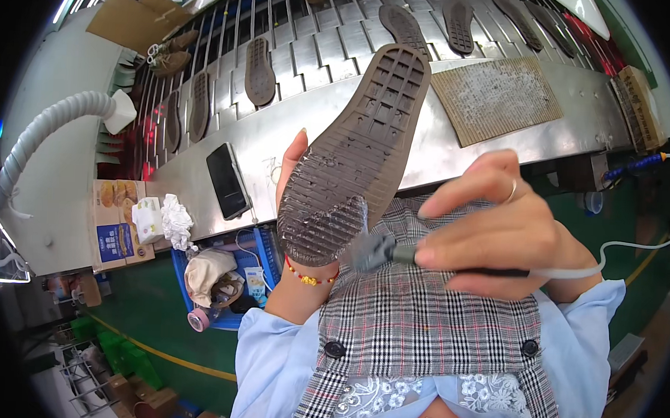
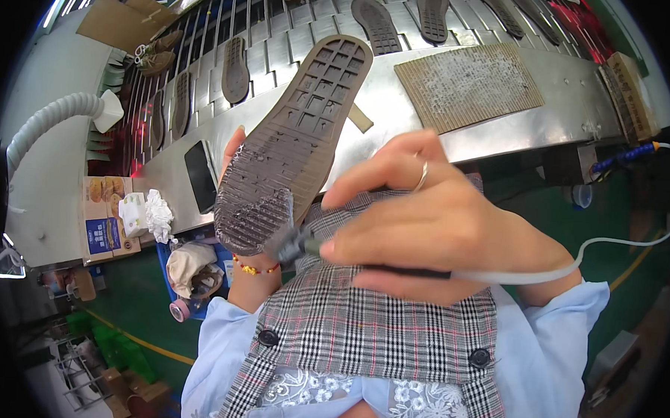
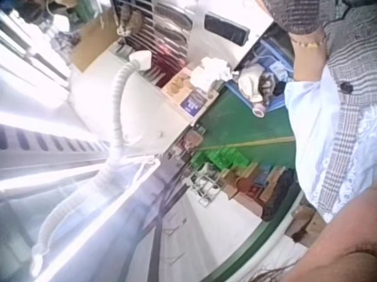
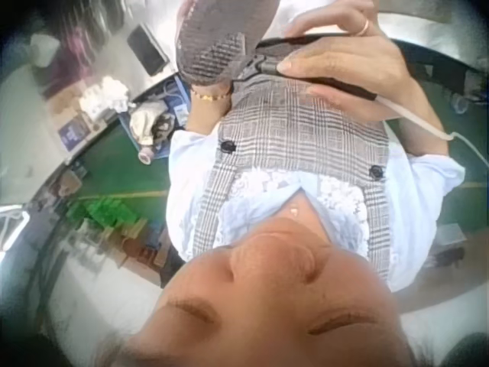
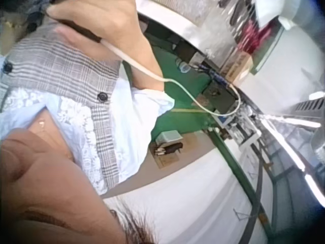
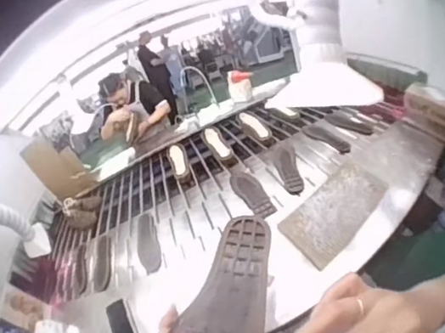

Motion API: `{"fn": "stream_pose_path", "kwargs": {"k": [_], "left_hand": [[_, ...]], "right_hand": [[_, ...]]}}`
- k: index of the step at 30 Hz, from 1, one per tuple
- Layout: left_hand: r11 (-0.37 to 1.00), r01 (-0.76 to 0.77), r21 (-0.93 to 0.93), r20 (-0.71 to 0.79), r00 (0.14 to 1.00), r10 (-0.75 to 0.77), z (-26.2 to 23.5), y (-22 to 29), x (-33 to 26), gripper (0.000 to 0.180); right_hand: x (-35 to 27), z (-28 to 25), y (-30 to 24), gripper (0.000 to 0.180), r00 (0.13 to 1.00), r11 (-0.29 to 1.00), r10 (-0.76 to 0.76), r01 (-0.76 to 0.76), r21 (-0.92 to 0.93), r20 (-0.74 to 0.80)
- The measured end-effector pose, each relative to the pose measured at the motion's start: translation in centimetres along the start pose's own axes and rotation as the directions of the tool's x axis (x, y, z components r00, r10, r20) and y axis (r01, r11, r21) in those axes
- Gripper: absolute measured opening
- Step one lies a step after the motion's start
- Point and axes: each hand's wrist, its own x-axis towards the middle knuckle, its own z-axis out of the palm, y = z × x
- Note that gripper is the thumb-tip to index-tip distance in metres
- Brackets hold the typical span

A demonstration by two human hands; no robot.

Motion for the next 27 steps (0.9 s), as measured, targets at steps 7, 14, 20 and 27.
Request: {"fn": "stream_pose_path", "kwargs": {"k": [7, 14, 20, 27], "left_hand": [[0.993, 0.111, 0.047, 0.041, 0.993, -0.113, -0.4, 1.0, -0.2, 0.065], [0.990, 0.132, 0.040, -0.034, 0.991, -0.130, 1.1, 1.0, -1.0, 0.063], [0.507, -0.114, 0.855, -0.013, 0.971, 0.240, -0.9, 1.1, -2.7, 0.055], [0.973, 0.031, 0.227, -0.062, 0.998, -0.017, -1.0, 0.7, -1.7, 0.051]], "right_hand": [[-0.1, -1.1, 0.6, 0.021, 0.997, 0.992, 0.048, -0.054, -0.115, -0.055], [0.4, -2.6, 1.2, 0.021, 0.999, 0.978, 0.043, -0.048, -0.202, -0.029], [0.8, -4.2, 1.5, 0.023, 0.998, 1.000, -0.006, 0.006, -0.007, -0.059], [1.9, -0.9, 4.0, 0.019, 0.994, 0.987, 0.096, -0.088, 0.135, -0.058]]}}
